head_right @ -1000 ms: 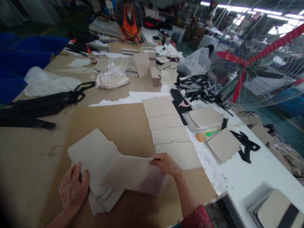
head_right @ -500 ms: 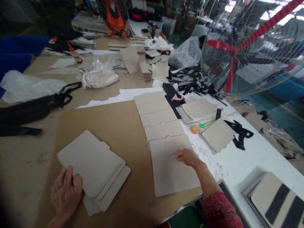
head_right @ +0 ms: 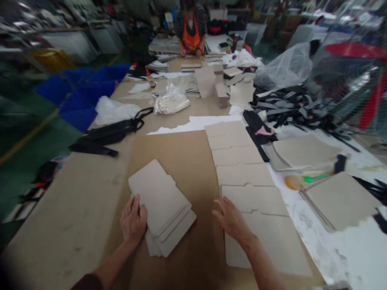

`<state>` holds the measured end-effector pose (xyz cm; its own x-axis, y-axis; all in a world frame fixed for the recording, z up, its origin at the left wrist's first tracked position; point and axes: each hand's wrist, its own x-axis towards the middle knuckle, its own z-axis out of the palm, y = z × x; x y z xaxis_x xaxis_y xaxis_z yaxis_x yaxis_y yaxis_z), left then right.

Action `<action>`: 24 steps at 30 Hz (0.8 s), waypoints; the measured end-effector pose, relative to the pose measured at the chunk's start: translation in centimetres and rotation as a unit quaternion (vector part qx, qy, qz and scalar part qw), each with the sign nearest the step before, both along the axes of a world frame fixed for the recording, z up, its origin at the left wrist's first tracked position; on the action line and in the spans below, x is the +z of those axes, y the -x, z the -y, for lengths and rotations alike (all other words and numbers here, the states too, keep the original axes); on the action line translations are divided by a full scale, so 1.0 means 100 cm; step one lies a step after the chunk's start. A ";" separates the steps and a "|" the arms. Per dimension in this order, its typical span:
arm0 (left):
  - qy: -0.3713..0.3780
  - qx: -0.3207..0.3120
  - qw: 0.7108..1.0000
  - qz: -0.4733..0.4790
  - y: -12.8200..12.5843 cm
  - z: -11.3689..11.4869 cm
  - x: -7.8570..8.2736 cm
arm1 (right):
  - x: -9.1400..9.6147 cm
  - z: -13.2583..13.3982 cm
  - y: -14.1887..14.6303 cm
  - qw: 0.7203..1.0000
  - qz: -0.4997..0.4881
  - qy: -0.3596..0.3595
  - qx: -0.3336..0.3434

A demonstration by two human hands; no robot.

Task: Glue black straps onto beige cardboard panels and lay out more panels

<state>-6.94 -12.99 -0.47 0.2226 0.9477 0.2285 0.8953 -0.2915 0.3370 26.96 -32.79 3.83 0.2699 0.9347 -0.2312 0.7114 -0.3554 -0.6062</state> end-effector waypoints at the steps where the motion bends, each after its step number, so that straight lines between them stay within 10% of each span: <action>1: 0.000 -0.001 1.000 -0.003 0.001 0.001 0.000 | -0.004 -0.020 0.023 0.998 -0.053 -0.038 0.010; 5: -0.015 0.013 0.999 -0.025 0.002 0.002 -0.001 | -0.012 -0.103 0.089 0.987 -0.103 -0.122 -0.005; 11: -0.007 0.005 1.000 -0.013 0.001 0.000 -0.002 | -0.009 -0.191 0.114 0.992 -0.041 -0.119 -0.028; 24: 0.039 0.023 0.999 0.015 -0.014 0.001 0.016 | 0.023 -0.198 0.142 0.994 0.085 -0.066 -0.025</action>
<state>-5.58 -13.11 1.10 0.1734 0.9718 0.1597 0.8963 -0.2230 0.3832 12.78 -12.98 6.08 0.3407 0.9386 -0.0542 0.7914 -0.3175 -0.5224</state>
